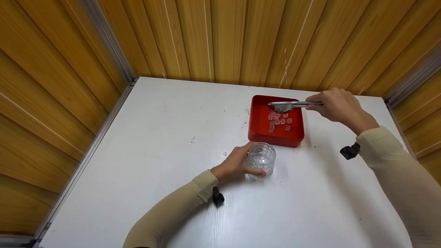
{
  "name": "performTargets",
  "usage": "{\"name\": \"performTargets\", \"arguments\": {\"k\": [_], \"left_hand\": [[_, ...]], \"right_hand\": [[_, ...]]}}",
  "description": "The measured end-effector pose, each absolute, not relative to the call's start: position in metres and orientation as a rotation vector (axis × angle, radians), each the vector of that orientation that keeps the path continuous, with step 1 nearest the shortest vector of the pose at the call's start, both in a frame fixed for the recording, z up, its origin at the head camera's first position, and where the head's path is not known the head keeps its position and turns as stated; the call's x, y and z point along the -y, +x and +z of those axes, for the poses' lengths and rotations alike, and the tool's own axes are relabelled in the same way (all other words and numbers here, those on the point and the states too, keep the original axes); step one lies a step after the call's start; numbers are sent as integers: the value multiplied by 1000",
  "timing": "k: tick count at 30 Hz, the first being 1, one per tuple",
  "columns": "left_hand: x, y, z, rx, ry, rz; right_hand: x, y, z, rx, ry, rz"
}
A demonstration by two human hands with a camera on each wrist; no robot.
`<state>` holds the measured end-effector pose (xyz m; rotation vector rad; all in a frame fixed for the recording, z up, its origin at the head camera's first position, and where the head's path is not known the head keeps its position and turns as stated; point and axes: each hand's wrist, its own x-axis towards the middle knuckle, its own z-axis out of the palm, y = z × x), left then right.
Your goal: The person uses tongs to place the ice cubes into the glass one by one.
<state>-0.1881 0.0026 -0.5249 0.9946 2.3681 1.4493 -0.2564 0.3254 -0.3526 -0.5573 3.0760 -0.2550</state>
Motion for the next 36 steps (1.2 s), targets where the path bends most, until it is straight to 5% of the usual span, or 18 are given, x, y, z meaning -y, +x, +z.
{"name": "performTargets", "arguments": {"k": [36], "left_hand": [[5, -188, -523, -2403, 1036, 1391]], "right_hand": [[-295, -169, -355, -3009, -1111, -300]]}}
